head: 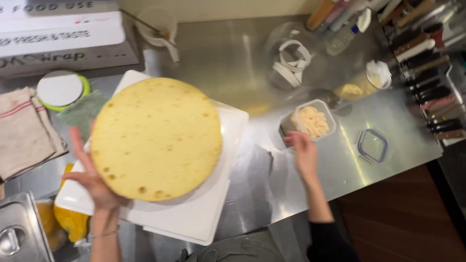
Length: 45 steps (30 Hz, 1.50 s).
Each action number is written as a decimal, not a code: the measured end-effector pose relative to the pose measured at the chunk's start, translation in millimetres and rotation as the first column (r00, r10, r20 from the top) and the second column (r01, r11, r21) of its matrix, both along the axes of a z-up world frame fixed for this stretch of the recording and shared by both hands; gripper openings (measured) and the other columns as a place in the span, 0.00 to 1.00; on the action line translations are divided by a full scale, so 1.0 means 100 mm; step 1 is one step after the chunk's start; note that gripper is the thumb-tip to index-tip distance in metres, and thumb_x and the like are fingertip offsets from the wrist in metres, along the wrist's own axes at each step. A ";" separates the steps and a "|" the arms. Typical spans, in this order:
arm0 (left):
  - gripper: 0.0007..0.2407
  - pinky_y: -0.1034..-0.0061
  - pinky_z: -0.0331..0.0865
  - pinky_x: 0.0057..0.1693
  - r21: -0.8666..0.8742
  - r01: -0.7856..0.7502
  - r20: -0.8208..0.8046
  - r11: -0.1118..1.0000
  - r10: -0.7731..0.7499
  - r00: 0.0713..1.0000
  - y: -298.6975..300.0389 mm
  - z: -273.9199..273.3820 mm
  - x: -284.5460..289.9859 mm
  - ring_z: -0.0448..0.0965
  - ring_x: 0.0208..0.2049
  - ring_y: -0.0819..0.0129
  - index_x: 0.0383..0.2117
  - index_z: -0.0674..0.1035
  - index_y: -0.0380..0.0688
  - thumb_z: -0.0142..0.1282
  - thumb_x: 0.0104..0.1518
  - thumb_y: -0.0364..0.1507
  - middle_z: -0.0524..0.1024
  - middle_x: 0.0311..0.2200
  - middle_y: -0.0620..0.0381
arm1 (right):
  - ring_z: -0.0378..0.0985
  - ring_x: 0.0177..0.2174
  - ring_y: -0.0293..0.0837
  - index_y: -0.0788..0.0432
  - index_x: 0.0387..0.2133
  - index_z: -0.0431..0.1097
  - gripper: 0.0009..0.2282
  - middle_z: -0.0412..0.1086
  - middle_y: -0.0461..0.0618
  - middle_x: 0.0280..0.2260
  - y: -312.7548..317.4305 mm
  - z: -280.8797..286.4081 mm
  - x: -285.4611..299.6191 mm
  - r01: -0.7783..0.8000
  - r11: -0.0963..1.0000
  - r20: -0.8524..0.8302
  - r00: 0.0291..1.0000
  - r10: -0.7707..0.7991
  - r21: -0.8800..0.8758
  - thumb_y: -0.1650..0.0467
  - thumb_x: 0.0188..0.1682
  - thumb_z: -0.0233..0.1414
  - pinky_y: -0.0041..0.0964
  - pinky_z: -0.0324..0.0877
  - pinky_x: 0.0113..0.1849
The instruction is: Assembling a multi-layered cake by stacking layers and applying crumbs to the sides
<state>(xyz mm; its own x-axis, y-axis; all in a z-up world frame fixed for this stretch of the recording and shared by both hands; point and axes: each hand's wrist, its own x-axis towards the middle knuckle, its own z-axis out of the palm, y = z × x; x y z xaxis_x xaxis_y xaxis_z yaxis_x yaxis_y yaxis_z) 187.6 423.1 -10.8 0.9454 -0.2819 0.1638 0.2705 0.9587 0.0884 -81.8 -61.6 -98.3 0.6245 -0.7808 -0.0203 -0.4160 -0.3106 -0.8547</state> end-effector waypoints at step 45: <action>0.45 0.41 0.62 0.84 0.802 -0.595 0.560 -0.046 0.403 0.724 -0.22 -0.30 -0.86 0.59 0.82 0.41 0.78 0.60 0.43 0.36 0.72 0.71 0.56 0.80 0.40 | 0.78 0.45 0.54 0.54 0.40 0.79 0.04 0.70 0.47 0.52 -1.57 0.50 0.07 -0.600 0.740 -0.614 0.718 0.329 -0.305 0.68 0.56 0.61 0.56 0.71 0.37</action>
